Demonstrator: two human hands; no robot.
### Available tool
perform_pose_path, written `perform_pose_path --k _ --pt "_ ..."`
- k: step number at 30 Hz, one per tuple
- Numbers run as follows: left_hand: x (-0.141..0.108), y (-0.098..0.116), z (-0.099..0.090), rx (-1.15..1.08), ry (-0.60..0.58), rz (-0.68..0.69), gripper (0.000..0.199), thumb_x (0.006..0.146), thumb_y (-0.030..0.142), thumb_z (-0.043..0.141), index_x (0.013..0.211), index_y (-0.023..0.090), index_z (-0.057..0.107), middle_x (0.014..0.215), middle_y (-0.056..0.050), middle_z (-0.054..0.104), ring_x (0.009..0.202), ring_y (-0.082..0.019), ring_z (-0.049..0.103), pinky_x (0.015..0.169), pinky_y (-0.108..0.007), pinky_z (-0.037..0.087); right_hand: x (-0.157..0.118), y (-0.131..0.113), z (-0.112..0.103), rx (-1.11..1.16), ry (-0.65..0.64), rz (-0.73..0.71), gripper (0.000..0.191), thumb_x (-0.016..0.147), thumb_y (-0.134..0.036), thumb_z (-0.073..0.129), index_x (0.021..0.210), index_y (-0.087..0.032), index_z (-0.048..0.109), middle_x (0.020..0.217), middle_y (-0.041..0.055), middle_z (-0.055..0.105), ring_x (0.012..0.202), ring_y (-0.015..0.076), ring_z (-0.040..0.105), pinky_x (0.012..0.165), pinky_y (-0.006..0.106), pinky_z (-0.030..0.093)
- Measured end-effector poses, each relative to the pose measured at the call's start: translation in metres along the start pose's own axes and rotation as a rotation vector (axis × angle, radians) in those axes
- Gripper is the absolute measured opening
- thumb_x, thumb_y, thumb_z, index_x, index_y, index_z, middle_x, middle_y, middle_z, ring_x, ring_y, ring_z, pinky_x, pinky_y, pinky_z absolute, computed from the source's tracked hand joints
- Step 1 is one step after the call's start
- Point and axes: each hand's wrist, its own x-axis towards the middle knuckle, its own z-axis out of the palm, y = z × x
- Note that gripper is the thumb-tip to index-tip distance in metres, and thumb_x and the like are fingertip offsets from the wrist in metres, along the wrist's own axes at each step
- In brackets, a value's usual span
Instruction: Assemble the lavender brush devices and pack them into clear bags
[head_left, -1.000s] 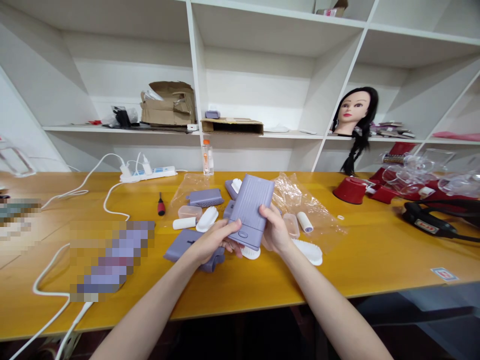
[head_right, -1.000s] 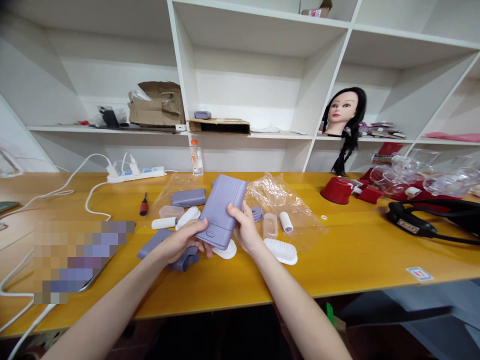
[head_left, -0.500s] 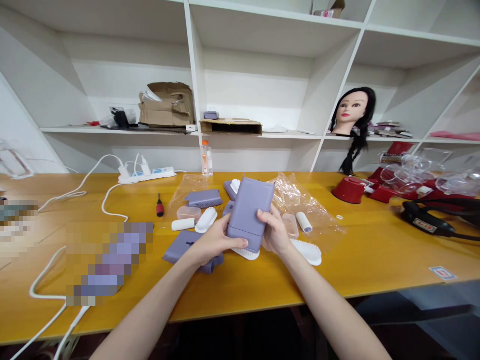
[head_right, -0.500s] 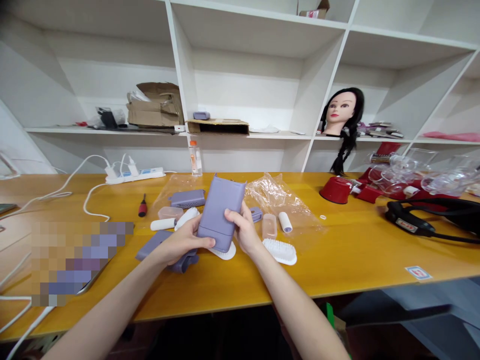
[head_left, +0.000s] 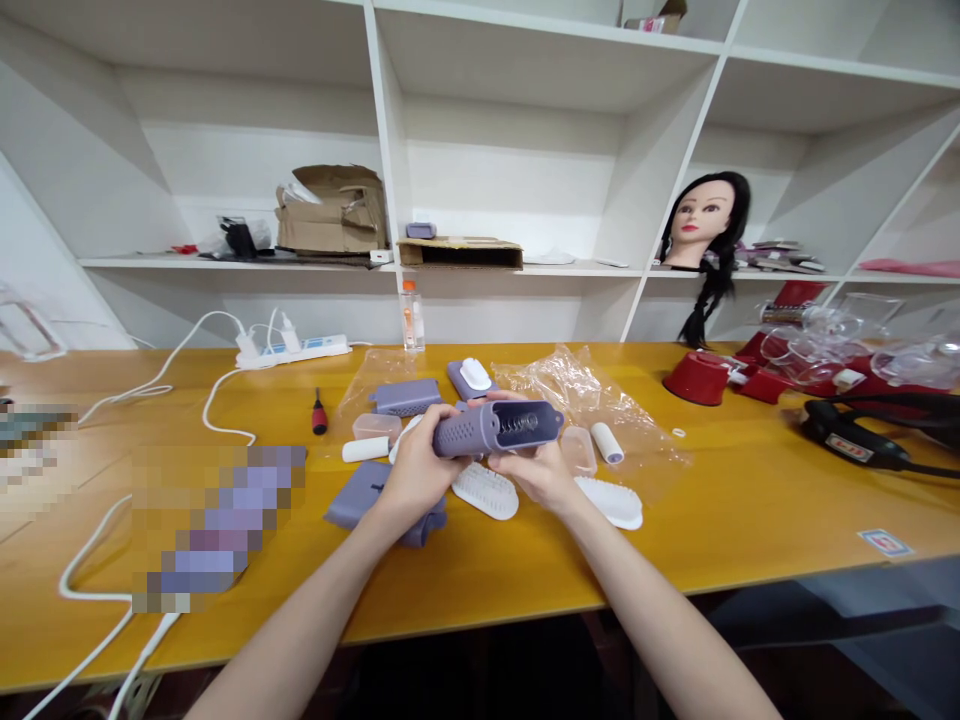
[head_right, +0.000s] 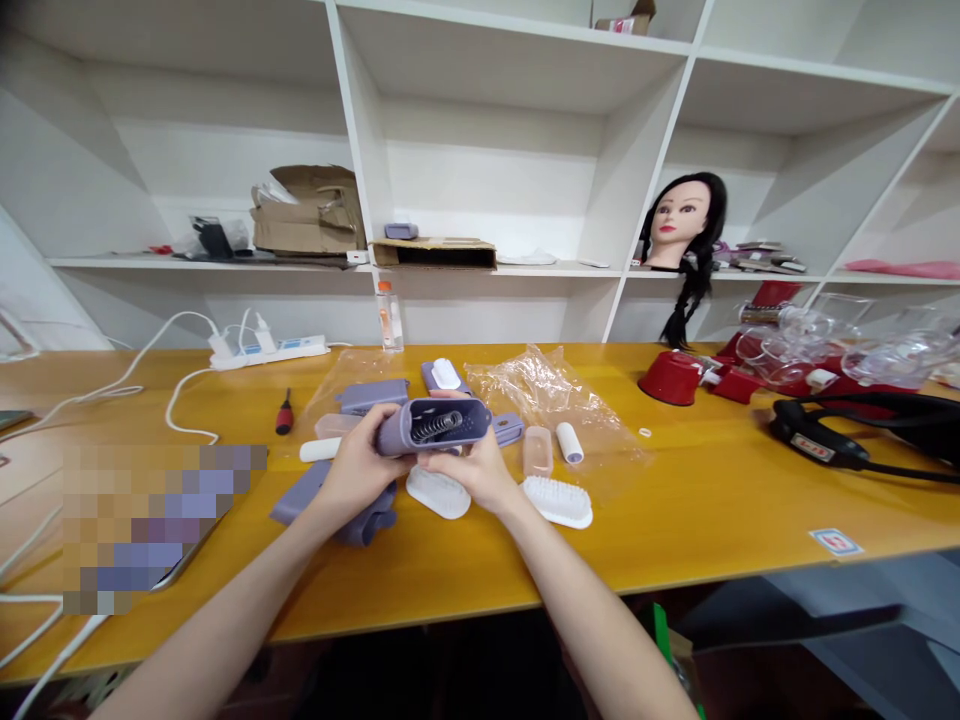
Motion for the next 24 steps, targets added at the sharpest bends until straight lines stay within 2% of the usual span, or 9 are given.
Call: perform_pose_path --k 3,6,10,15,17,22,24 --pt "0.000 0.000 -0.001 0.002 0.017 0.001 0.038 0.059 0.014 0.062 0.094 0.022 0.052 0.096 -0.002 0.060 0.091 -0.022 0.055 0.082 -0.032 0.040 -0.001 -0.006 0.003 -0.021 -0.037 -0.001 0.044 0.059 -0.017 0.075 0.099 -0.026 0.059 0.094 0.0016 0.066 0.107 0.0234 0.055 0.093 0.042 0.041" --pt "0.000 -0.002 -0.001 0.020 0.015 0.009 0.038 0.060 0.014 0.061 0.095 0.022 0.051 0.097 -0.002 0.060 0.092 -0.022 0.055 0.082 -0.032 0.040 -0.001 -0.008 0.003 -0.039 -0.054 -0.002 0.047 0.060 -0.018 0.075 0.103 -0.026 0.059 0.101 0.0030 0.065 0.110 0.0245 0.052 0.093 0.044 0.040" --pt "0.000 -0.004 -0.001 0.036 0.009 0.036 0.038 0.061 0.012 0.059 0.096 0.023 0.050 0.102 -0.003 0.060 0.096 -0.022 0.055 0.085 -0.032 0.039 0.000 -0.011 0.002 -0.105 -0.112 -0.084 0.055 0.060 -0.019 0.076 0.111 -0.026 0.057 0.117 0.0047 0.058 0.111 0.0240 0.052 0.097 0.043 0.037" --pt "0.001 -0.005 -0.003 0.021 0.009 0.061 0.039 0.062 0.009 0.057 0.099 0.021 0.052 0.107 -0.006 0.060 0.101 -0.022 0.055 0.089 -0.034 0.038 0.002 -0.013 0.003 -0.217 -0.184 -0.178 0.055 0.058 -0.022 0.078 0.110 -0.024 0.059 0.118 0.0062 0.058 0.114 0.0252 0.050 0.102 0.044 0.032" --pt "0.002 -0.005 -0.003 -0.001 -0.008 0.045 0.040 0.062 0.012 0.060 0.101 0.020 0.054 0.107 -0.007 0.061 0.102 -0.023 0.054 0.090 -0.034 0.038 0.002 -0.011 0.003 -0.167 -0.139 -0.146 0.053 0.056 -0.024 0.079 0.106 -0.024 0.062 0.116 0.0059 0.060 0.112 0.0259 0.051 0.101 0.044 0.033" --pt "0.000 -0.003 0.003 -0.197 -0.141 -0.104 0.046 0.058 0.026 0.072 0.100 0.018 0.057 0.094 -0.004 0.063 0.090 -0.022 0.057 0.081 -0.032 0.044 0.007 0.000 0.000 0.186 0.187 0.034 0.040 0.057 -0.041 0.077 0.090 -0.024 0.064 0.090 0.0028 0.070 0.094 0.0255 0.061 0.087 0.043 0.045" --pt "-0.001 0.001 0.005 -0.287 -0.180 -0.152 0.046 0.058 0.030 0.074 0.099 0.017 0.057 0.093 -0.004 0.063 0.087 -0.020 0.057 0.078 -0.030 0.045 0.009 0.001 -0.002 0.289 0.252 0.092 0.041 0.059 -0.047 0.075 0.090 -0.024 0.063 0.086 0.0032 0.070 0.095 0.0256 0.061 0.084 0.042 0.048"
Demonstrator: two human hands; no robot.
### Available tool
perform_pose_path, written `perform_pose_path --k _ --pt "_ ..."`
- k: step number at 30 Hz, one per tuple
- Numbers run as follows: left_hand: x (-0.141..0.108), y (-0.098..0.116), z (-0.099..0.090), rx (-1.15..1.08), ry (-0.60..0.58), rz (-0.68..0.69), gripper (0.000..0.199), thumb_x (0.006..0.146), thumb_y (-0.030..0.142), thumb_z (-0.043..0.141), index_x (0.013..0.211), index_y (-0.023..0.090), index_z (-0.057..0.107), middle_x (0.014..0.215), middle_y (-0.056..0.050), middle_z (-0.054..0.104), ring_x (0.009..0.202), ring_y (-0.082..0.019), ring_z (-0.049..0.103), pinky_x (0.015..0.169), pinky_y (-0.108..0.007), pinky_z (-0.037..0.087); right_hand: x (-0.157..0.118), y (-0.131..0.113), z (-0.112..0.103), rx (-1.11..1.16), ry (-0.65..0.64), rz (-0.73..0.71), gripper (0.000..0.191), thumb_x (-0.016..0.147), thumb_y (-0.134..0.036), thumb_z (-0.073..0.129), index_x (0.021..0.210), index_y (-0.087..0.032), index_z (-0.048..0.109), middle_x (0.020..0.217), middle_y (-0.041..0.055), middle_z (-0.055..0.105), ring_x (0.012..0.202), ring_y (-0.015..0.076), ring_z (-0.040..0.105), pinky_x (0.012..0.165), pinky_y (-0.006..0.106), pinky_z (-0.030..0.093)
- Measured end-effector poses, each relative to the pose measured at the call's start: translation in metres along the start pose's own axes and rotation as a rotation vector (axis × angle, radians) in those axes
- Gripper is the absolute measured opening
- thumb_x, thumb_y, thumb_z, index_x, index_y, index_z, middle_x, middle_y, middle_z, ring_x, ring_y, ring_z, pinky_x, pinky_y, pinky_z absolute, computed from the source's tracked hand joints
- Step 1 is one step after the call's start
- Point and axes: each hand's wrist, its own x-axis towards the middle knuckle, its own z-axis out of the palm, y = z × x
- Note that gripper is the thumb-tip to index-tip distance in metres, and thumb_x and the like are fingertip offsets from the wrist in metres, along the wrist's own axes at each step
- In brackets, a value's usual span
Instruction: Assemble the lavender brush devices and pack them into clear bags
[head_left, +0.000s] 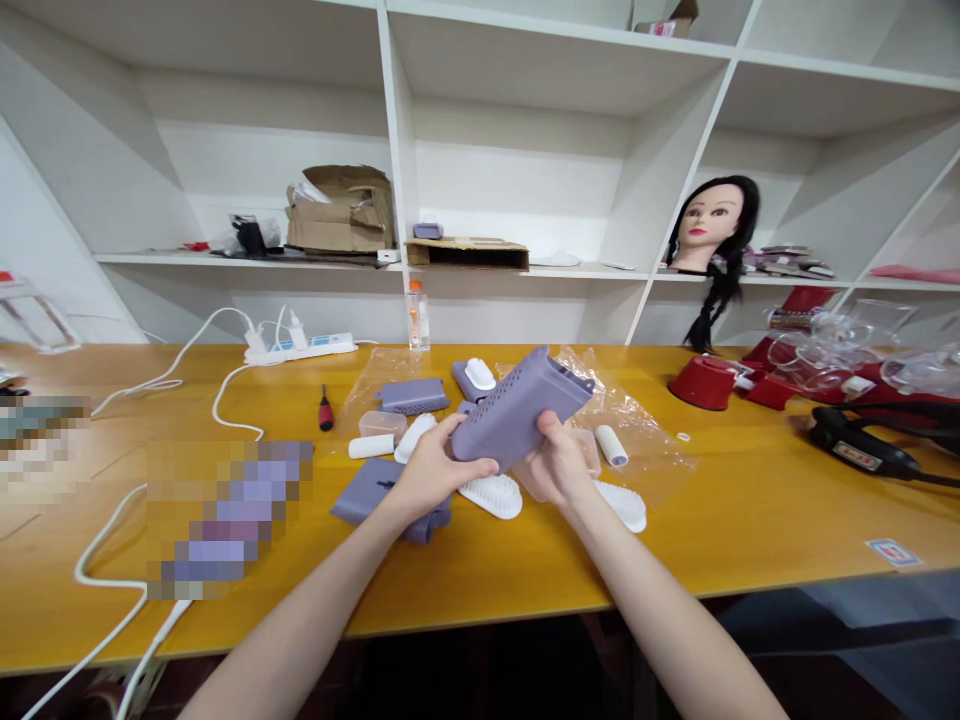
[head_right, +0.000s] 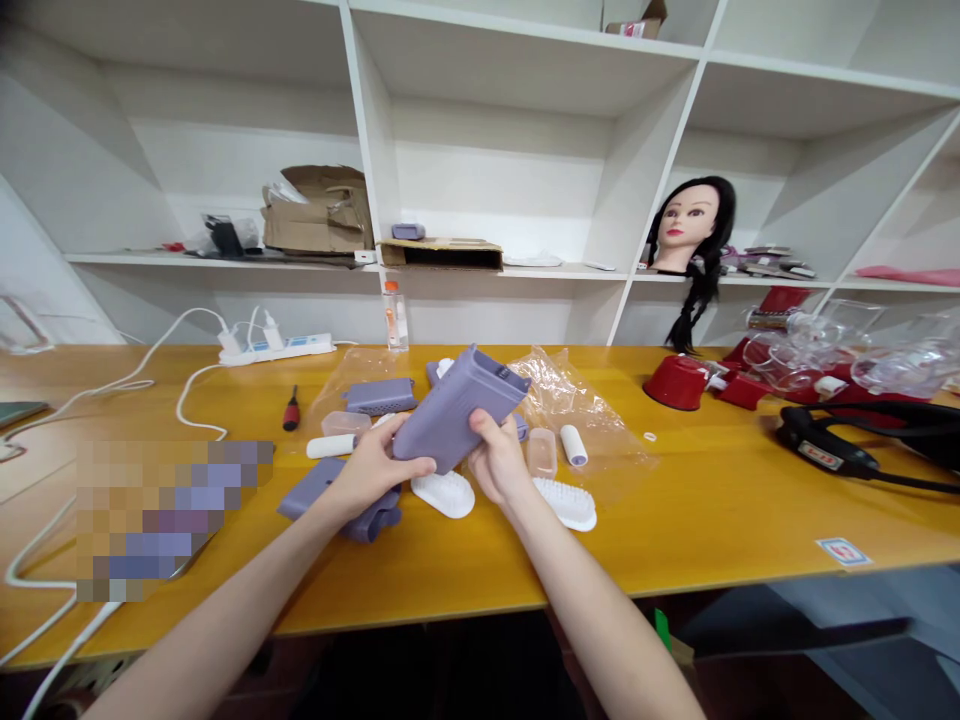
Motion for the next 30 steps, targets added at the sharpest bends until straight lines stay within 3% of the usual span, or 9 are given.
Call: perform_pose_path --k 4,9,18,23,30 --pt "-0.002 0.006 0.003 0.033 -0.031 -0.036 0.048 0.056 0.031 0.075 0.098 0.016 0.059 0.085 -0.003 0.065 0.079 -0.019 0.057 0.071 -0.029 0.045 0.002 -0.001 -0.001 0.051 -0.005 0.107 0.049 0.059 -0.055 0.071 0.092 -0.021 0.062 0.086 0.0060 0.070 0.095 0.0270 0.062 0.078 0.041 0.051" --pt "-0.002 0.010 -0.001 0.096 -0.073 -0.025 0.035 0.054 0.029 0.075 0.083 0.015 0.062 0.077 -0.001 0.063 0.072 -0.018 0.056 0.066 -0.027 0.043 0.001 0.004 -0.004 0.029 0.025 0.077 0.041 0.062 -0.047 0.073 0.092 -0.022 0.060 0.088 0.0043 0.070 0.092 0.0251 0.063 0.078 0.039 0.051" --pt "-0.006 0.001 -0.003 -0.153 -0.084 -0.090 0.032 0.051 0.030 0.076 0.073 0.014 0.058 0.065 0.001 0.056 0.061 -0.013 0.048 0.057 -0.024 0.038 0.005 -0.004 0.013 -0.088 0.067 0.012 0.036 0.066 -0.046 0.070 0.089 -0.021 0.062 0.090 0.0040 0.069 0.088 0.0229 0.062 0.077 0.034 0.050" --pt "-0.006 0.004 0.000 -0.234 -0.020 -0.140 0.036 0.055 0.033 0.075 0.081 0.014 0.060 0.073 -0.003 0.063 0.069 -0.016 0.056 0.064 -0.026 0.042 0.018 -0.012 0.027 -0.155 0.104 0.047 0.033 0.067 -0.044 0.069 0.087 -0.019 0.063 0.085 0.0030 0.069 0.081 0.0203 0.062 0.074 0.032 0.048" --pt "-0.005 0.005 -0.003 -0.305 -0.086 -0.247 0.040 0.057 0.030 0.076 0.090 0.014 0.059 0.073 -0.003 0.066 0.064 -0.015 0.060 0.058 -0.025 0.042 0.022 -0.003 0.023 -0.204 0.080 -0.034 0.028 0.068 -0.040 0.069 0.085 -0.018 0.065 0.084 0.0021 0.069 0.074 0.0175 0.061 0.071 0.030 0.047"
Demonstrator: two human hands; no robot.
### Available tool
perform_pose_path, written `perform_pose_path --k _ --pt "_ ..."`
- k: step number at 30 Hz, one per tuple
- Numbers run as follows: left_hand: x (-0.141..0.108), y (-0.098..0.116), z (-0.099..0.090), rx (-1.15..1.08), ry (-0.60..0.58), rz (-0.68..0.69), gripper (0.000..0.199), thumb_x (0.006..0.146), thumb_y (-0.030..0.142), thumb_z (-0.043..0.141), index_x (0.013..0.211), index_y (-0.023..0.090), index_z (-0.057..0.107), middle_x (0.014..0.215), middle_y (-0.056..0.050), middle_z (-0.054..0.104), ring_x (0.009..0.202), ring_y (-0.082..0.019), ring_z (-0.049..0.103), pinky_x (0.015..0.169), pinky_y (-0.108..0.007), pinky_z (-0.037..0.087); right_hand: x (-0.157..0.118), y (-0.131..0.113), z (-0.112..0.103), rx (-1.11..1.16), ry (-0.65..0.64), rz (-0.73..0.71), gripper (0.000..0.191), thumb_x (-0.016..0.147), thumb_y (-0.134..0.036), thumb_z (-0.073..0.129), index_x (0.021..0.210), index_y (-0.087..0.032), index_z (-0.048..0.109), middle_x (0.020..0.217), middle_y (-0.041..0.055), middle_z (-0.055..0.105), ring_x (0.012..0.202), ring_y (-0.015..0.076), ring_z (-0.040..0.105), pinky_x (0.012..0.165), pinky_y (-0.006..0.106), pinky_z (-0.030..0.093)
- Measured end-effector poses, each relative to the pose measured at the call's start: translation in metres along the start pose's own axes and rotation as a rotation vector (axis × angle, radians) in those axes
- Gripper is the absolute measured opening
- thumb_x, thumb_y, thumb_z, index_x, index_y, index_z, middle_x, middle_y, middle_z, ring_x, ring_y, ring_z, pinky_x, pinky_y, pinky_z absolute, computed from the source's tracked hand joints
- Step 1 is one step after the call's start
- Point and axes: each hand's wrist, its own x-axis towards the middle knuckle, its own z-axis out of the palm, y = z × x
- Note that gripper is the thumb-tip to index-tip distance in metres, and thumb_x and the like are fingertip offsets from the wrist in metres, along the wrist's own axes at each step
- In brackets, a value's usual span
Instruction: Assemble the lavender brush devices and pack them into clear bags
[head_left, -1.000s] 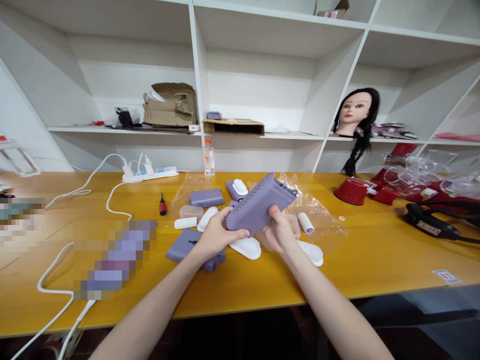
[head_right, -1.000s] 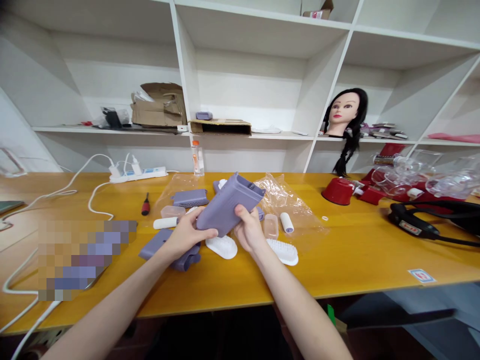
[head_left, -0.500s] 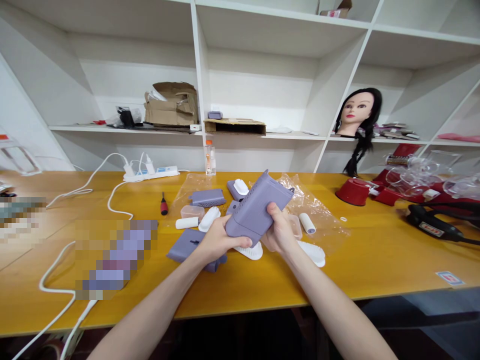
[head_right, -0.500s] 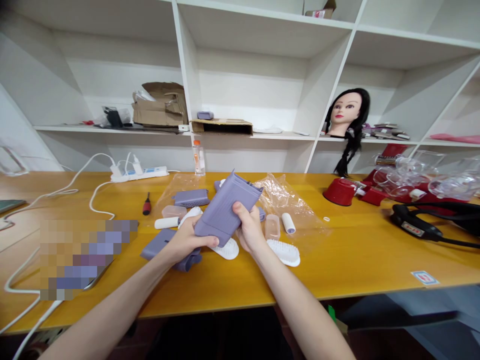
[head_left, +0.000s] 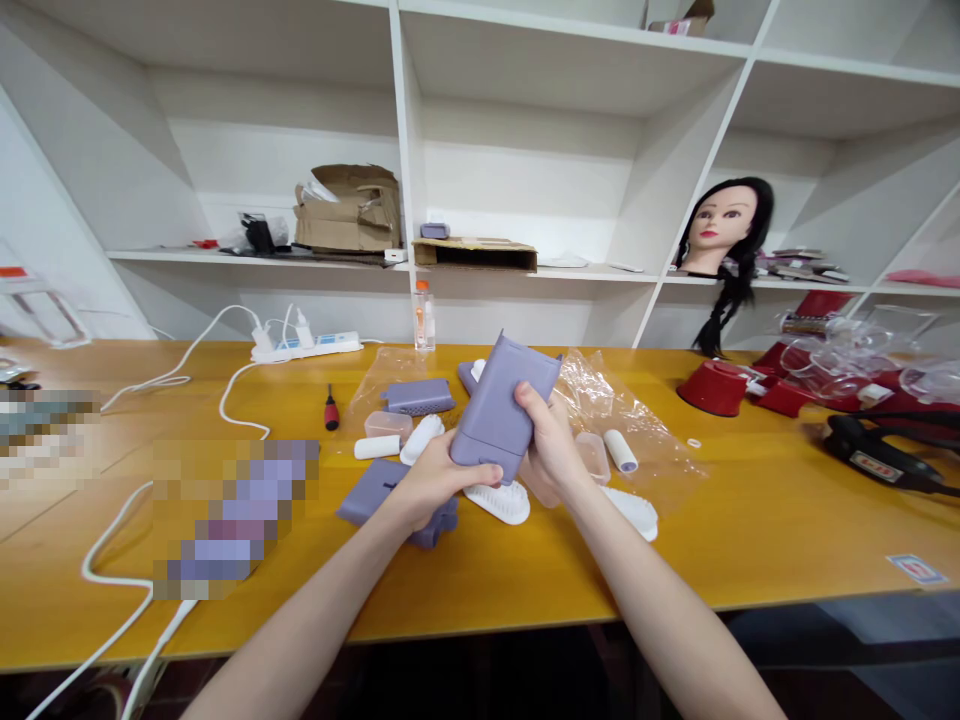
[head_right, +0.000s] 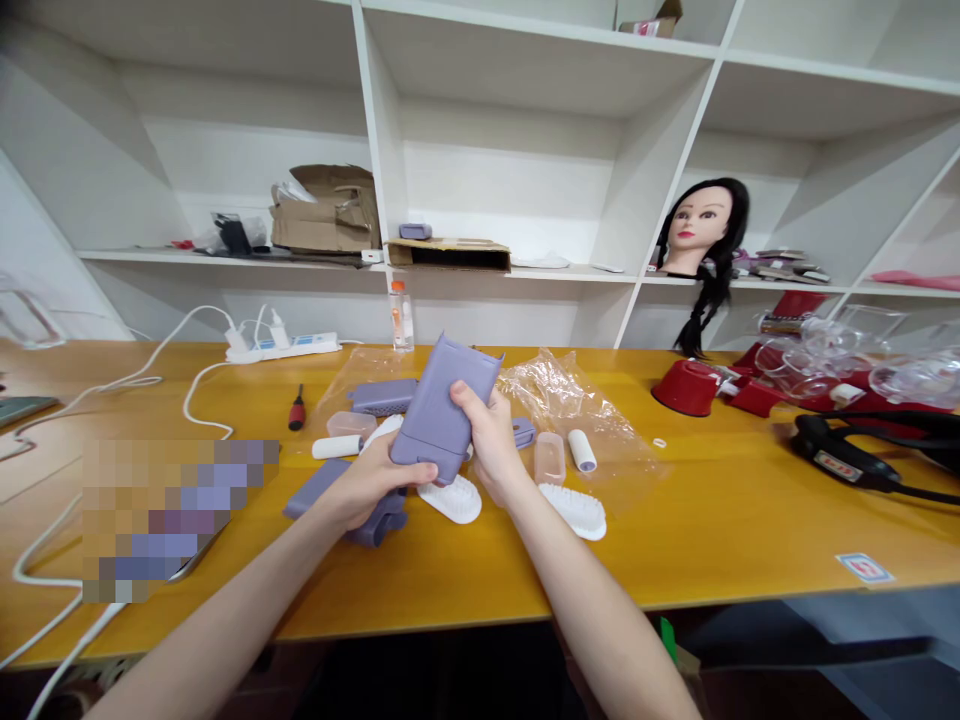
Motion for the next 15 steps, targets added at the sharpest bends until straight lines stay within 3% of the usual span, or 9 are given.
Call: perform_pose_path --k 7,15 --pt "0.002 -0.003 0.004 0.043 0.123 0.066 0.042 0.051 0.023 0.078 0.088 0.014 0.062 0.078 -0.002 0.064 0.069 -0.016 0.057 0.064 -0.027 0.044 -0.006 0.008 -0.001 0.013 -0.007 -0.043 0.023 0.069 -0.037 0.068 0.084 -0.020 0.061 0.086 0.0015 0.068 0.080 0.0190 0.061 0.075 0.032 0.048" --pt "0.000 -0.001 0.011 0.377 0.285 0.258 0.036 0.056 0.030 0.073 0.087 0.014 0.061 0.077 -0.003 0.065 0.073 -0.020 0.058 0.066 -0.029 0.045 -0.009 0.009 0.005 0.003 0.047 -0.185 0.028 0.072 -0.041 0.064 0.089 -0.020 0.059 0.088 0.0027 0.066 0.083 0.0197 0.060 0.077 0.034 0.049"
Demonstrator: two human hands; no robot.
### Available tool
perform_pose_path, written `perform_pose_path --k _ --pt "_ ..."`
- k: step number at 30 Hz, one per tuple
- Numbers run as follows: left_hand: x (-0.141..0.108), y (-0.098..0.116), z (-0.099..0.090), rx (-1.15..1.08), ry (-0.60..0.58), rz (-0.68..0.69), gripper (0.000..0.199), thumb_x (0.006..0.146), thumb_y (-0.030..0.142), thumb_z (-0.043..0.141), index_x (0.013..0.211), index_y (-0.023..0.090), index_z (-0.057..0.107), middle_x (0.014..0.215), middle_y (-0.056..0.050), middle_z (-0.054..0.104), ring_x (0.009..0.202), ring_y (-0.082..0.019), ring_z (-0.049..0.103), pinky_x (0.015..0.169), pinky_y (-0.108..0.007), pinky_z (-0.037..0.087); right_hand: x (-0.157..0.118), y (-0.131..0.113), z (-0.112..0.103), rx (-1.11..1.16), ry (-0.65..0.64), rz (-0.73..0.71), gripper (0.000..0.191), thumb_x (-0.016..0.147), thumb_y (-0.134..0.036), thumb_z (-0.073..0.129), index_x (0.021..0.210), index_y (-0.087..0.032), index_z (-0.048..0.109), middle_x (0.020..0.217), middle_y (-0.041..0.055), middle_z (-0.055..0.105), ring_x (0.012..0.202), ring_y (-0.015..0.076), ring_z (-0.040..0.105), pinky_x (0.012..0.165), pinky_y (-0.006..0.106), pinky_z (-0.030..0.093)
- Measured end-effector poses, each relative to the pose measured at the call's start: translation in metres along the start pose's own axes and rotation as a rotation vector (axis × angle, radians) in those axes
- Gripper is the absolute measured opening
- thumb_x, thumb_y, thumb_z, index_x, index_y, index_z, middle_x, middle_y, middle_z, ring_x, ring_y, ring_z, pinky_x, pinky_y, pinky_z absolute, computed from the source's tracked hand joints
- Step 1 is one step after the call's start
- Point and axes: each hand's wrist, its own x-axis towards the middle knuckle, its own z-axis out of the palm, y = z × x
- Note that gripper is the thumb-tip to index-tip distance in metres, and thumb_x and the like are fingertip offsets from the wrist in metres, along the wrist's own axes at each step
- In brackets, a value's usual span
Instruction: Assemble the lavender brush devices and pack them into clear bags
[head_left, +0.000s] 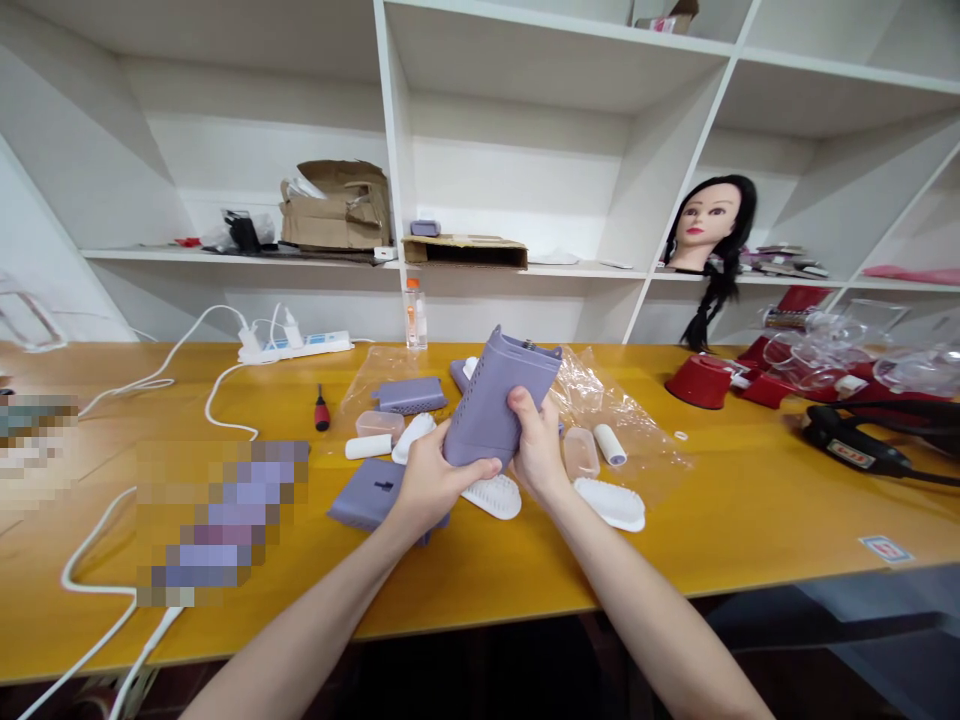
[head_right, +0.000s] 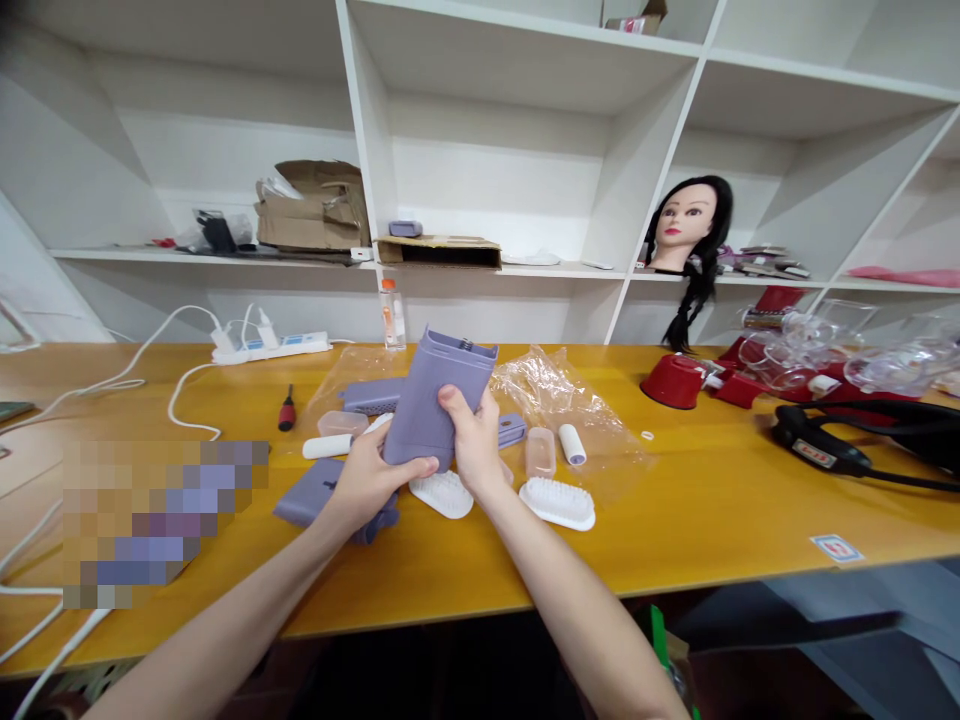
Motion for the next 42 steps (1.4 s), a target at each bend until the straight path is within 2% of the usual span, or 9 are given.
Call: perform_pose_path --k 4,7,12,16,19,24,31,37,42 --pt "0.001 -0.005 -0.001 0.223 0.203 0.113 0.037 0.061 0.038 0.070 0.090 0.018 0.059 0.080 -0.003 0.066 0.073 -0.020 0.060 0.067 -0.030 0.045 -0.006 -0.012 0.013 -0.046 -0.033 -0.126 0.040 0.067 -0.037 0.069 0.102 -0.024 0.056 0.099 0.0030 0.063 0.094 0.0199 0.058 0.084 0.034 0.045" --pt "0.002 -0.008 -0.003 0.399 0.294 0.169 0.032 0.064 0.038 0.067 0.088 0.020 0.057 0.080 -0.002 0.065 0.075 -0.021 0.060 0.068 -0.031 0.044 -0.011 -0.016 0.026 -0.115 0.020 -0.107 0.061 0.060 -0.032 0.075 0.114 -0.028 0.047 0.100 0.0017 0.061 0.088 0.0183 0.059 0.079 0.034 0.048" --pt "0.004 -0.007 -0.002 0.494 0.264 0.143 0.030 0.067 0.037 0.063 0.092 0.022 0.055 0.081 -0.004 0.065 0.078 -0.024 0.061 0.067 -0.031 0.043 -0.013 -0.009 0.034 -0.220 0.143 -0.105 0.076 0.058 -0.028 0.076 0.122 -0.029 0.037 0.104 0.0019 0.058 0.086 0.0174 0.058 0.080 0.036 0.048" --pt "0.006 -0.005 0.000 0.543 0.212 0.105 0.022 0.068 0.031 0.058 0.087 0.021 0.054 0.079 -0.007 0.065 0.078 -0.026 0.062 0.063 -0.031 0.041 -0.019 -0.007 0.037 -0.289 0.153 -0.145 0.085 0.055 -0.024 0.077 0.127 -0.029 0.032 0.111 0.0043 0.055 0.094 0.0200 0.057 0.087 0.039 0.046" --pt "0.007 -0.007 -0.001 0.524 0.221 0.122 0.018 0.069 0.023 0.053 0.087 0.019 0.053 0.082 -0.009 0.066 0.080 -0.027 0.061 0.064 -0.032 0.041 -0.027 -0.008 0.041 -0.297 0.143 -0.168 0.092 0.055 -0.023 0.077 0.131 -0.029 0.027 0.115 0.0058 0.054 0.101 0.0216 0.056 0.090 0.040 0.044" --pt "0.005 -0.009 -0.004 0.438 0.261 0.176 0.021 0.069 0.022 0.055 0.089 0.020 0.054 0.076 -0.005 0.066 0.074 -0.023 0.061 0.063 -0.029 0.042 -0.030 -0.010 0.043 -0.274 0.133 -0.186 0.087 0.055 -0.025 0.077 0.129 -0.027 0.030 0.114 0.0062 0.053 0.100 0.0217 0.056 0.090 0.041 0.044" --pt "0.004 -0.006 -0.004 0.469 0.235 0.221 0.025 0.068 0.033 0.061 0.090 0.021 0.056 0.073 -0.002 0.064 0.071 -0.021 0.060 0.061 -0.028 0.041 -0.024 -0.014 0.033 -0.262 0.143 -0.174 0.061 0.057 -0.026 0.075 0.109 -0.023 0.044 0.087 -0.0003 0.058 0.080 0.0182 0.058 0.078 0.037 0.048" --pt "0.005 -0.014 -0.001 0.409 0.237 0.198 0.020 0.068 0.027 0.058 0.087 0.022 0.054 0.072 -0.002 0.063 0.067 -0.019 0.057 0.058 -0.027 0.038 -0.027 -0.011 0.037 -0.319 0.151 -0.214 0.068 0.055 -0.026 0.076 0.113 -0.023 0.042 0.100 0.0037 0.056 0.094 0.0212 0.056 0.088 0.042 0.044" --pt "0.007 -0.014 -0.001 0.414 0.244 0.139 0.021 0.068 0.028 0.058 0.087 0.022 0.054 0.072 -0.002 0.063 0.068 -0.019 0.057 0.059 -0.027 0.038 -0.022 -0.005 0.036 -0.300 0.109 -0.197 0.069 0.058 -0.028 0.076 0.116 -0.024 0.040 0.100 0.0036 0.058 0.093 0.0206 0.057 0.088 0.042 0.045"
